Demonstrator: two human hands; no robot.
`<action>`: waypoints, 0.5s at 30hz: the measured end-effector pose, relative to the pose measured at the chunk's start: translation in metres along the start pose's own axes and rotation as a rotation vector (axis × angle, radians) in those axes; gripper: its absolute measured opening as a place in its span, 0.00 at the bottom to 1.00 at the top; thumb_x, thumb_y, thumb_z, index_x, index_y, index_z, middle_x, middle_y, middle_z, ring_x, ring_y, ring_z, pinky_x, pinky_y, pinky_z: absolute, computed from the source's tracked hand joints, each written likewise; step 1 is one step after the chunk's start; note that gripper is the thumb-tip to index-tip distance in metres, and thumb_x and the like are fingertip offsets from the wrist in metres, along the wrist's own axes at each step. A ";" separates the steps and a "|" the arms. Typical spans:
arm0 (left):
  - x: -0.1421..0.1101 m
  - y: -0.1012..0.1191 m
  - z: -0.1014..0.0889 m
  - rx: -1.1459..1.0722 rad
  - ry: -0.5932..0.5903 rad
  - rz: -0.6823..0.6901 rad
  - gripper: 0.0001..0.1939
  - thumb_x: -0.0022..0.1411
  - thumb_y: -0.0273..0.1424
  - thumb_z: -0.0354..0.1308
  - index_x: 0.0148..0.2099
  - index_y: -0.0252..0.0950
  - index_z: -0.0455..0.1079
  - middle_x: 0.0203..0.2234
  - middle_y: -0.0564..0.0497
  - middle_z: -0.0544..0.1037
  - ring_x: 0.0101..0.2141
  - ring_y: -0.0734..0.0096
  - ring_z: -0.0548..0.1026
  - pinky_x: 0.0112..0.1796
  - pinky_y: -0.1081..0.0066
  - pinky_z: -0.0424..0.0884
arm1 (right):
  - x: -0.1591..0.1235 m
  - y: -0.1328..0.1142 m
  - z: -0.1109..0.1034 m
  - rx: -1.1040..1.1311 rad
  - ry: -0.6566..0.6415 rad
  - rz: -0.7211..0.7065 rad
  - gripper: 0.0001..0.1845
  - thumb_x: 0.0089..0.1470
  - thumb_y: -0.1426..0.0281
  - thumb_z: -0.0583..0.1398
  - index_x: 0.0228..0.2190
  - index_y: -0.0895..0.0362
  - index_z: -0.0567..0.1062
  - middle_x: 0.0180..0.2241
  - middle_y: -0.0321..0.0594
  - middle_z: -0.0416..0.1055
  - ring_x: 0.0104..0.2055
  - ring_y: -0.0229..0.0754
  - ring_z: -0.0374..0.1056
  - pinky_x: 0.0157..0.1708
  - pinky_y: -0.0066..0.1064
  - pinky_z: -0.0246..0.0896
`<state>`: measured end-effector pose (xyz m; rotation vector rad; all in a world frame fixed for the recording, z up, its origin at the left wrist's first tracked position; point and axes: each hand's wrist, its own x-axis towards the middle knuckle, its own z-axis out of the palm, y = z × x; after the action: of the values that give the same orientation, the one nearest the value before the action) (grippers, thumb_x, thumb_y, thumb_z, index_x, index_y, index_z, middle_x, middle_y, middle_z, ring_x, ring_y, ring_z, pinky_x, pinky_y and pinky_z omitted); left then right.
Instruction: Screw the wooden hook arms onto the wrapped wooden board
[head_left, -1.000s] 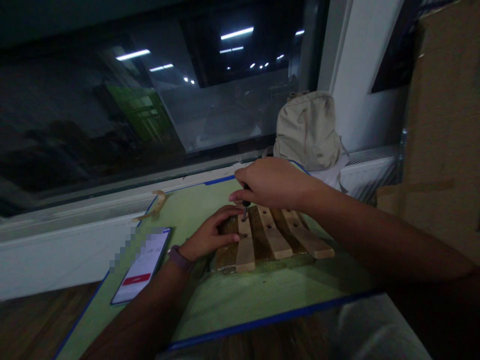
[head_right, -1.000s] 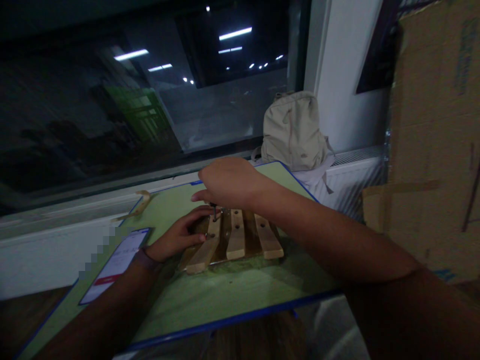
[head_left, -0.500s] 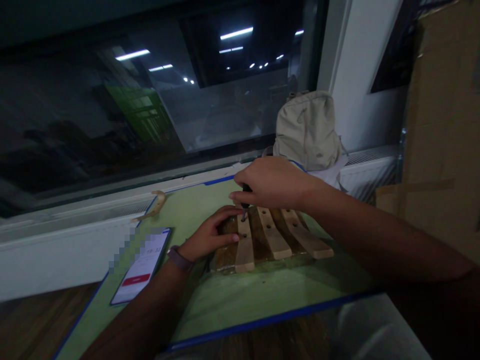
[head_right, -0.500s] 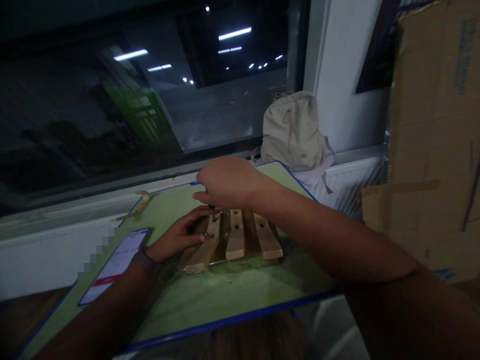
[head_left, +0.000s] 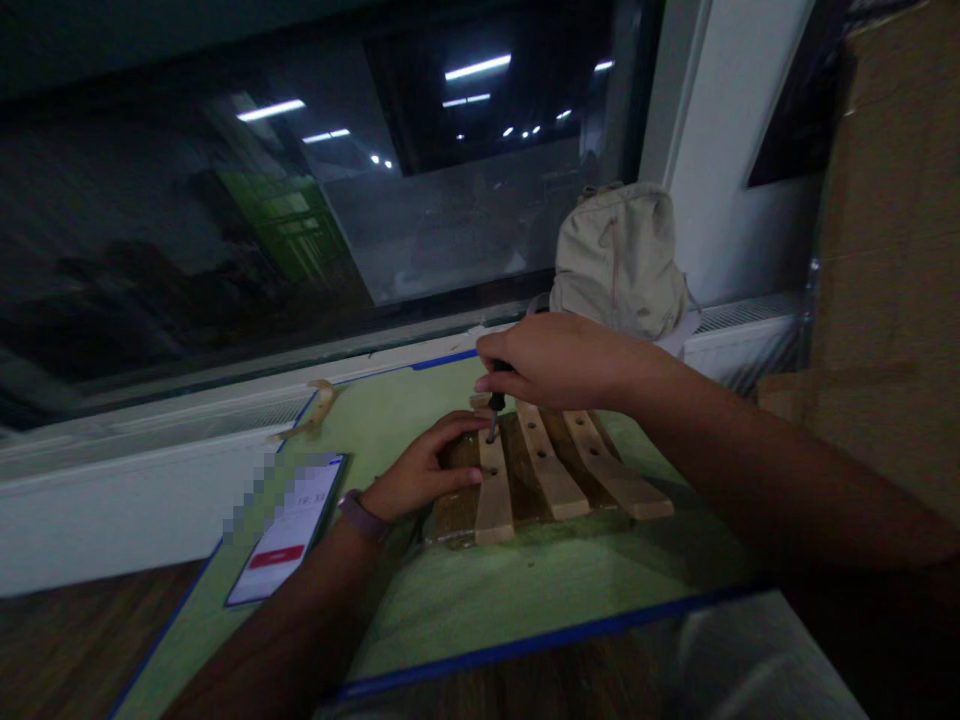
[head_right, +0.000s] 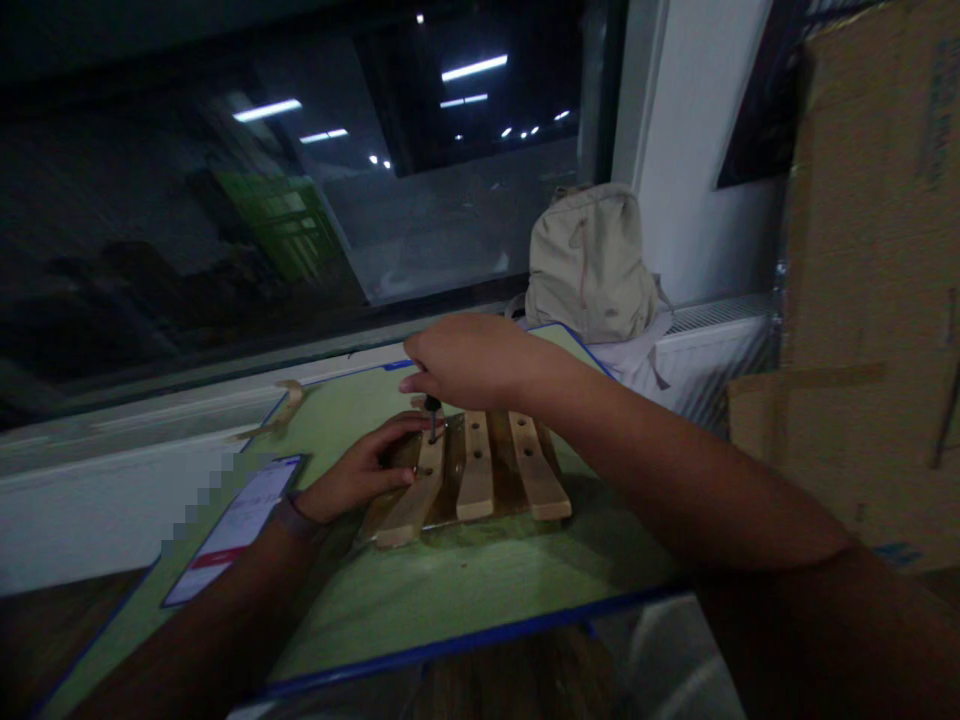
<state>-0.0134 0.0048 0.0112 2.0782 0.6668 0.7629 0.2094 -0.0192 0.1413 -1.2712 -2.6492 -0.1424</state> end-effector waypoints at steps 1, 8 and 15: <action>0.000 -0.001 0.000 -0.001 0.000 0.004 0.27 0.55 0.40 0.67 0.56 0.42 0.70 0.55 0.44 0.70 0.58 0.53 0.66 0.61 0.52 0.57 | -0.003 -0.001 -0.001 0.048 -0.034 -0.037 0.12 0.60 0.65 0.56 0.41 0.58 0.73 0.37 0.44 0.76 0.34 0.41 0.68 0.29 0.29 0.47; -0.001 -0.004 0.000 -0.031 0.011 -0.016 0.28 0.54 0.42 0.68 0.56 0.43 0.70 0.56 0.45 0.70 0.57 0.52 0.66 0.60 0.52 0.58 | 0.002 -0.006 0.007 0.123 0.024 -0.119 0.14 0.58 0.68 0.56 0.46 0.58 0.69 0.34 0.42 0.76 0.30 0.39 0.66 0.26 0.29 0.45; 0.000 0.001 0.000 0.012 0.005 -0.014 0.28 0.54 0.43 0.67 0.56 0.41 0.70 0.55 0.44 0.71 0.58 0.52 0.66 0.61 0.52 0.57 | 0.001 -0.004 0.003 -0.073 0.052 0.004 0.15 0.58 0.62 0.55 0.30 0.58 0.76 0.29 0.45 0.75 0.31 0.43 0.67 0.28 0.31 0.44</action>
<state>-0.0136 0.0044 0.0122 2.0812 0.6894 0.7581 0.2053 -0.0201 0.1390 -1.2768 -2.6193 -0.2699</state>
